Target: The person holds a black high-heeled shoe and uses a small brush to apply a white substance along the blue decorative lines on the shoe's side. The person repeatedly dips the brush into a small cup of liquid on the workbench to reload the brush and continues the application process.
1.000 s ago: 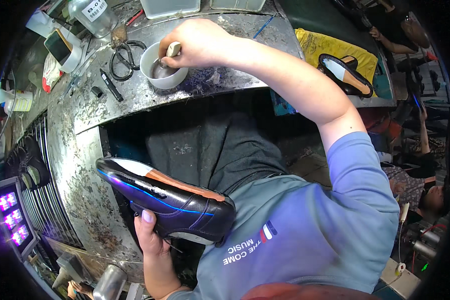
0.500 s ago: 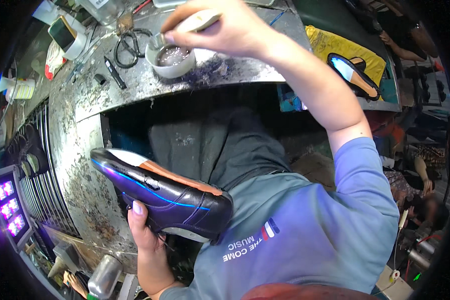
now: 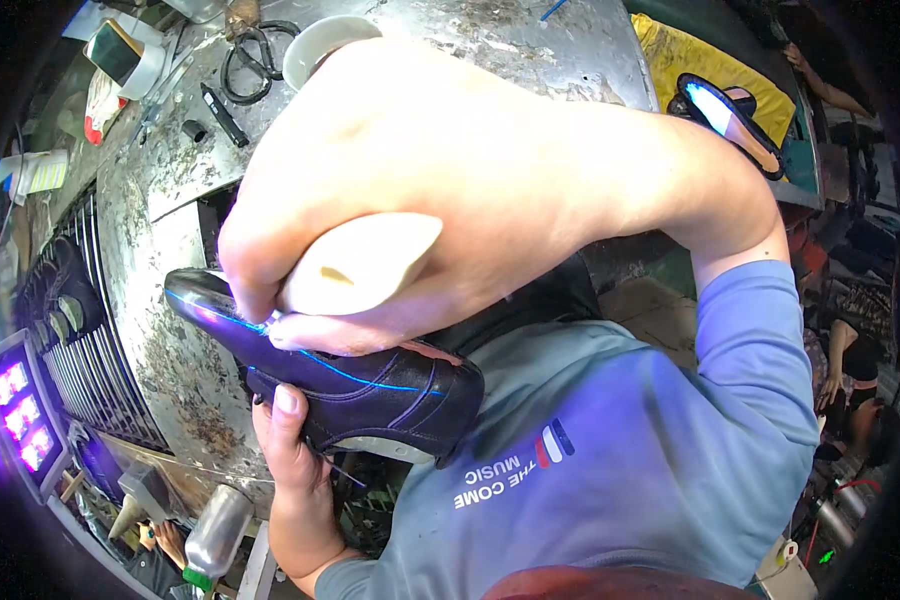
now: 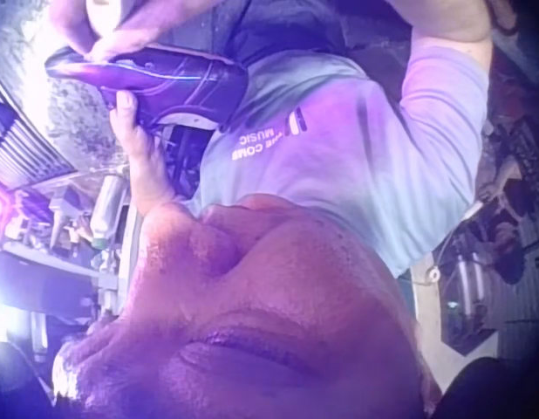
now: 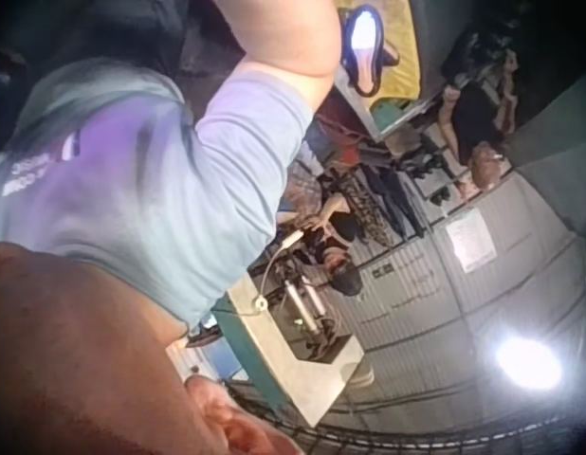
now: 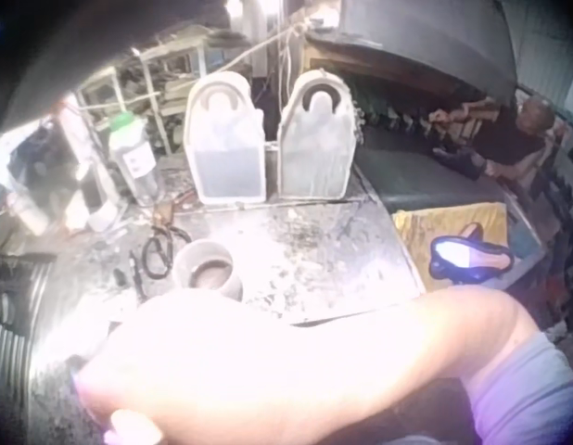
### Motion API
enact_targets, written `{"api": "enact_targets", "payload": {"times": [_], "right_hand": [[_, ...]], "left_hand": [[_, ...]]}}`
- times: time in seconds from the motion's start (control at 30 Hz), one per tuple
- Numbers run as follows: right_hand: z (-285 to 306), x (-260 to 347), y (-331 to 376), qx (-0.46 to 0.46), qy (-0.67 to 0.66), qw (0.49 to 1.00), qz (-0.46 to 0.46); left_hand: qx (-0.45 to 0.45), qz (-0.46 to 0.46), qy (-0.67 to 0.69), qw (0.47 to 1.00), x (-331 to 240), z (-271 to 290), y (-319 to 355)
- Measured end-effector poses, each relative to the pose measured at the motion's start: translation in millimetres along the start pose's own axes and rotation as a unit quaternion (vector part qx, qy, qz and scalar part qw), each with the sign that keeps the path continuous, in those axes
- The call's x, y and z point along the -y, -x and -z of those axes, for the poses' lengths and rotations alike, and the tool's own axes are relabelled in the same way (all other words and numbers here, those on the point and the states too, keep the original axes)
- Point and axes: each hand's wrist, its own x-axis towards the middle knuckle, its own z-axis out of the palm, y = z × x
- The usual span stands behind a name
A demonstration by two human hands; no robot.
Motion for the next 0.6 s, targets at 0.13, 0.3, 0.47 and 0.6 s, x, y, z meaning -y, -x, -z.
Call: {"api": "enact_targets", "payload": {"times": [0.13,0.3,0.47,0.6], "right_hand": [[-3,3,4,0.014,0.022,1.000,0.005],[-3,5,11,0.019,-0.028,0.999,0.031],[3,7,16,0.047,-0.077,0.996,0.027],[3,7,19,0.019,-0.083,0.995,0.052]], "left_hand": [[-0.026,0.000,-0.008,1.000,0,1,0],[-0.015,0.000,-0.006,1.000,0,7,-3],[-0.010,0.008,0.005,1.000,5,16,-4],[0.015,0.007,0.014,1.000,10,26,-6]]}}
